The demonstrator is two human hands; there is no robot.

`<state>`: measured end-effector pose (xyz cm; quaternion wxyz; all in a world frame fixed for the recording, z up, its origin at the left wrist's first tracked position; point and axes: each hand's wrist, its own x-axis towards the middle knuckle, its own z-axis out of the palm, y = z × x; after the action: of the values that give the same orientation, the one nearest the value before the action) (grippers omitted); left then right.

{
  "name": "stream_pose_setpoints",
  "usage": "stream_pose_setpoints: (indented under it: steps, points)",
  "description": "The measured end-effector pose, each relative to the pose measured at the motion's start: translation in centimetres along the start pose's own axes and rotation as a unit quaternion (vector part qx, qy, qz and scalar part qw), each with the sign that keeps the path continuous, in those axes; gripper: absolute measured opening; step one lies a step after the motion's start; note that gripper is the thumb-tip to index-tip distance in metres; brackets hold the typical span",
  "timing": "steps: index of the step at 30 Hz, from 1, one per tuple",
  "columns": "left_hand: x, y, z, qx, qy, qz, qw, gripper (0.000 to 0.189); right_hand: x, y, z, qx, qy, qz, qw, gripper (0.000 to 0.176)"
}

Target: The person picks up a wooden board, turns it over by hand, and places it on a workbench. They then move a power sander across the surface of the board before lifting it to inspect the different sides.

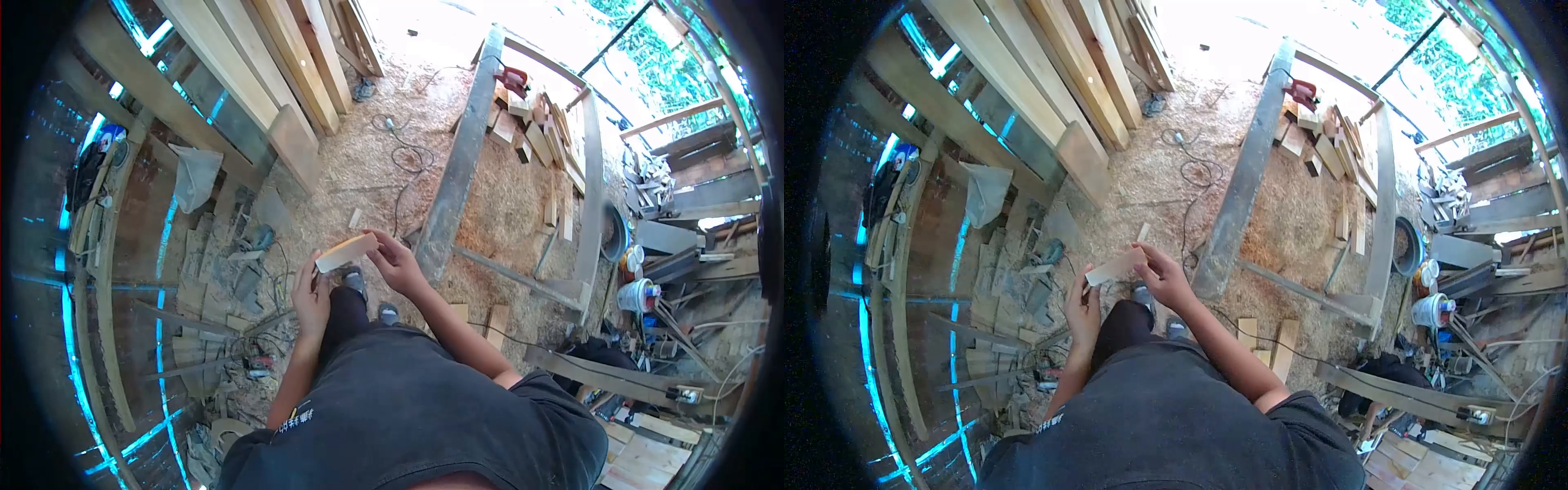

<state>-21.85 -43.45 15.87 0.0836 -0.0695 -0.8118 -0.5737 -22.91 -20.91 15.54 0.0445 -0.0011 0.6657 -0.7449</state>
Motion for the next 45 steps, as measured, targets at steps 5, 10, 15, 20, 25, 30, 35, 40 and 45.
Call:
stream_pose_setpoints:
  steps: [5, 10, 15, 20, 25, 30, 35, 40, 45]
  points:
    - [5.1, -0.3, 0.9, -0.183, 0.067, -0.096, 0.976, 0.042, 6.1, -0.7, 0.5, -0.003, 0.001, -0.025, 1.0, 0.04]
    - [11.8, -2.2, -0.8, -0.056, 0.014, -0.067, 0.996, 0.042, 12.5, -1.6, 0.8, -0.093, -0.002, -0.043, 0.995, 0.043]
    - [17.0, -1.6, -1.5, -0.043, -0.036, -0.023, 0.998, 0.038, 15.9, -2.7, 0.7, -0.069, -0.014, -0.034, 0.997, 0.048]
    - [19.3, 0.1, -0.8, -0.007, -0.091, 0.036, 0.995, 0.034, 15.9, -2.6, 0.0, 0.011, 0.053, -0.037, 0.998, 0.042]
    - [21.7, -0.2, 1.1, 0.01, -0.117, 0.08, 0.99, 0.032, 16.3, -3.1, -1.3, -0.033, 0.113, -0.029, 0.993, 0.044]
    - [25.9, 0.7, 4.0, 0.03, -0.136, 0.137, 0.981, 0.031, 17.6, -2.6, -3.9, -0.04, 0.201, -0.024, 0.978, 0.045]
    - [29.6, 4.9, 6.6, -0.034, -0.165, 0.136, 0.976, 0.03, 18.8, -7.3, -6.9, -0.033, 0.276, -0.03, 0.96, 0.057]
    - [32.1, 12.1, 8.1, -0.058, -0.164, 0.22, 0.96, 0.03, 18.1, -14.9, -8.9, -0.04, 0.346, -0.116, 0.93, 0.056]
    - [31.9, 19.4, 7.8, -0.155, -0.189, 0.247, 0.938, 0.03, 14.1, -21.7, -8.4, -0.02, 0.382, -0.191, 0.904, 0.053]
